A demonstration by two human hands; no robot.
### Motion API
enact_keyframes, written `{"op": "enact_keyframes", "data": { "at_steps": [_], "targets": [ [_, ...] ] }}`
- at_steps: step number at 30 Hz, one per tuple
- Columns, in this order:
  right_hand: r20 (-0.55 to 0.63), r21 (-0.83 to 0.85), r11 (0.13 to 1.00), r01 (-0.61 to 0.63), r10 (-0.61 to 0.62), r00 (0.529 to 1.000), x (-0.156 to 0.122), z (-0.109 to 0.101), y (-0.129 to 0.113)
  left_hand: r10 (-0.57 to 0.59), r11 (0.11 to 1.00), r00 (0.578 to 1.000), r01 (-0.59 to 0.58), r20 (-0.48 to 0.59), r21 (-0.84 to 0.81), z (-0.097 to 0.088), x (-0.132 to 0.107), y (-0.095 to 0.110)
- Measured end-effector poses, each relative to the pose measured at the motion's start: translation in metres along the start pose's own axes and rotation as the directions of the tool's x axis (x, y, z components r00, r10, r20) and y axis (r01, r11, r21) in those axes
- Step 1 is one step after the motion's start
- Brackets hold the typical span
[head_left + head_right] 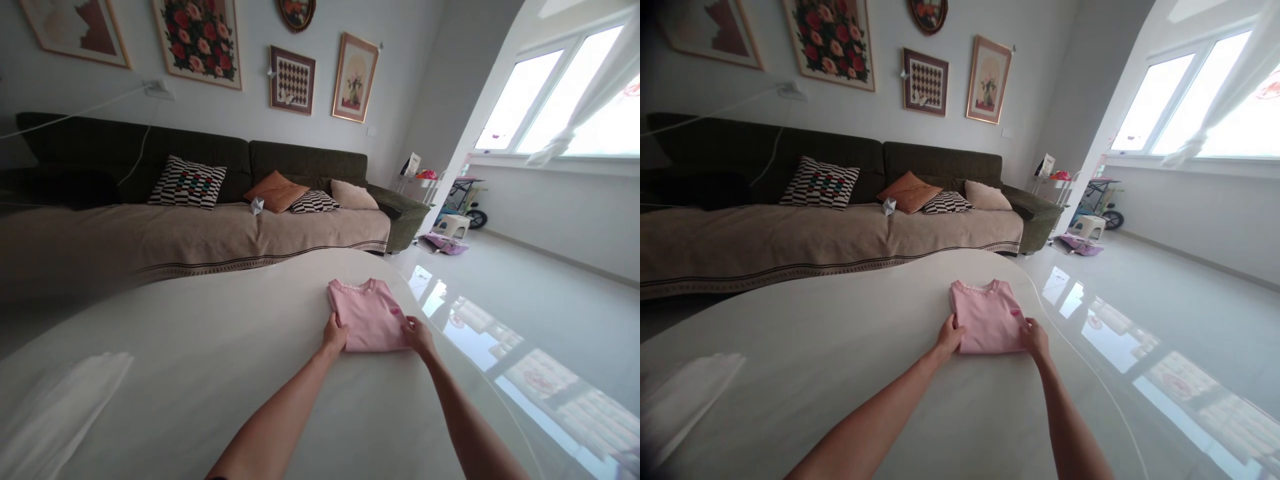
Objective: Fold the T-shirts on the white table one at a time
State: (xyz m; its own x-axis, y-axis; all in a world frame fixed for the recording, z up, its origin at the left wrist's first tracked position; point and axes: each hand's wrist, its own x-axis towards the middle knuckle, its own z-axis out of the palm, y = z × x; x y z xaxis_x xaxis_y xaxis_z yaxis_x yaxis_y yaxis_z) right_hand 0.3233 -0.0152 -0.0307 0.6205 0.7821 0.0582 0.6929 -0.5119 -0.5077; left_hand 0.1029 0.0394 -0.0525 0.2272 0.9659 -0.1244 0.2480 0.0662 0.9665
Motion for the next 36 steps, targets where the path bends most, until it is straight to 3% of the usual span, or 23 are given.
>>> {"op": "enact_keyframes", "data": {
  "at_steps": [4,8,10,12,15,17,20,22,25,30,33,36],
  "targets": [
    [-0.042,-0.026,1.000,0.012,-0.013,0.999,0.004,-0.005,-0.004,-0.002,1.000,0.998,0.003,-0.059,0.019,-0.001,0.003,0.006],
    [-0.144,-0.128,0.990,0.065,-0.084,0.986,-0.014,0.003,-0.027,0.074,0.997,0.995,-0.073,-0.062,0.020,-0.004,-0.013,0.009],
    [-0.076,-0.232,0.948,0.219,-0.242,0.967,-0.033,0.020,-0.041,0.103,0.995,0.993,-0.103,-0.049,-0.007,-0.012,-0.032,0.004],
    [0.081,-0.298,0.877,0.376,-0.369,0.926,-0.052,0.037,-0.051,0.090,0.995,0.996,-0.091,-0.012,-0.032,-0.027,-0.059,-0.007],
    [0.233,-0.330,0.845,0.421,-0.359,0.904,-0.071,0.048,-0.059,0.061,0.997,0.998,-0.060,0.019,-0.050,-0.064,-0.111,-0.025],
    [0.237,-0.355,0.844,0.402,-0.335,0.912,-0.080,0.044,-0.064,0.059,0.996,0.998,-0.059,-0.009,-0.062,-0.097,-0.145,-0.035],
    [0.155,-0.360,0.847,0.392,-0.360,0.920,-0.110,0.037,-0.080,0.050,0.997,0.993,-0.056,-0.111,-0.052,-0.152,-0.187,-0.044],
    [0.114,-0.320,0.850,0.419,-0.404,0.908,-0.148,0.041,-0.093,0.055,0.998,0.975,-0.060,-0.215,-0.013,-0.189,-0.206,-0.046],
    [0.158,-0.207,0.828,0.521,-0.498,0.853,-0.229,0.056,-0.113,0.116,0.992,0.926,-0.090,-0.359,0.087,-0.238,-0.231,-0.051],
    [0.285,-0.056,0.796,0.603,-0.566,0.773,-0.357,0.081,-0.134,0.261,0.949,0.846,-0.137,-0.466,0.283,-0.305,-0.280,-0.066],
    [0.342,-0.089,0.789,0.608,-0.549,0.763,-0.404,0.090,-0.142,0.333,0.906,0.798,-0.124,-0.502,0.404,-0.339,-0.307,-0.077],
    [0.339,-0.199,0.784,0.588,-0.508,0.792,-0.425,0.098,-0.145,0.350,0.861,0.762,-0.032,-0.545,0.508,-0.364,-0.321,-0.085]
  ]
}}
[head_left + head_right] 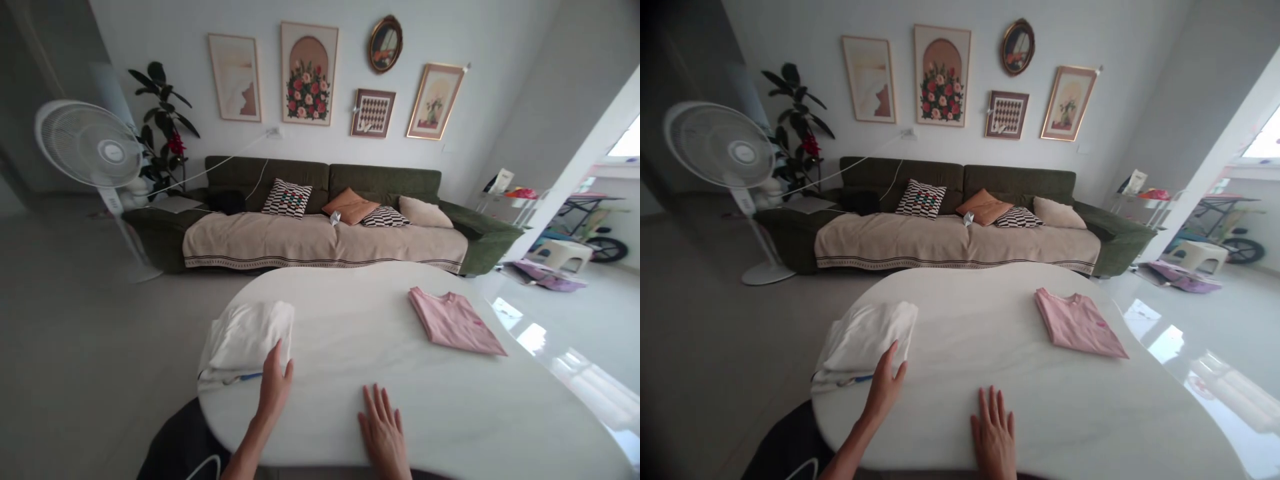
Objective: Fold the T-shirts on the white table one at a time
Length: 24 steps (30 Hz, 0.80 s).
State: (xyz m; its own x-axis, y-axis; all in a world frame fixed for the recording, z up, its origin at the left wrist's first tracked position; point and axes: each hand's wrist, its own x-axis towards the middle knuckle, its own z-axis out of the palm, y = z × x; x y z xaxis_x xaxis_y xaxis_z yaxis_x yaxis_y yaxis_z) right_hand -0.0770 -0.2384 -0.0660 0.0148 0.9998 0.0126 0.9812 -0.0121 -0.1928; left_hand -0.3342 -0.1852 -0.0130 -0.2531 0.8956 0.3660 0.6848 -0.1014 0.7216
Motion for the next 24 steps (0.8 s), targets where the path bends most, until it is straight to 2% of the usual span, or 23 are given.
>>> {"op": "enact_keyframes", "data": {
  "at_steps": [3,6,9,13,18,21,24],
  "targets": [
    [-0.034,-0.052,0.999,-0.008,0.006,0.999,-0.002,0.006,-0.002,-0.036,0.981,0.999,0.040,-0.026,0.189,-0.009,0.002,-0.008],
    [-0.055,-0.062,0.998,0.016,-0.020,0.998,-0.002,0.007,0.000,-0.081,0.913,0.996,0.087,-0.033,0.399,-0.008,0.002,-0.008],
    [-0.054,-0.078,0.997,0.017,-0.021,0.998,-0.003,0.007,0.001,-0.074,0.854,0.997,0.057,0.013,0.517,-0.005,-0.001,-0.007],
    [-0.047,-0.102,0.995,0.016,-0.020,0.999,-0.004,0.005,-0.001,-0.043,0.827,0.997,0.002,0.060,0.561,-0.007,-0.002,-0.010],
    [-0.071,-0.117,0.993,-0.005,-0.004,0.997,-0.005,0.004,-0.003,-0.046,0.801,0.996,-0.007,0.073,0.598,-0.012,0.002,-0.010],
    [-0.074,-0.112,0.994,-0.001,-0.008,0.997,-0.005,0.004,-0.003,-0.073,0.802,0.997,0.042,0.027,0.595,-0.014,0.008,-0.003],
    [-0.081,-0.101,0.995,0.010,-0.018,0.997,-0.005,0.004,-0.002,-0.070,0.822,0.996,0.090,-0.057,0.563,-0.016,0.015,0.015]
  ]
}}
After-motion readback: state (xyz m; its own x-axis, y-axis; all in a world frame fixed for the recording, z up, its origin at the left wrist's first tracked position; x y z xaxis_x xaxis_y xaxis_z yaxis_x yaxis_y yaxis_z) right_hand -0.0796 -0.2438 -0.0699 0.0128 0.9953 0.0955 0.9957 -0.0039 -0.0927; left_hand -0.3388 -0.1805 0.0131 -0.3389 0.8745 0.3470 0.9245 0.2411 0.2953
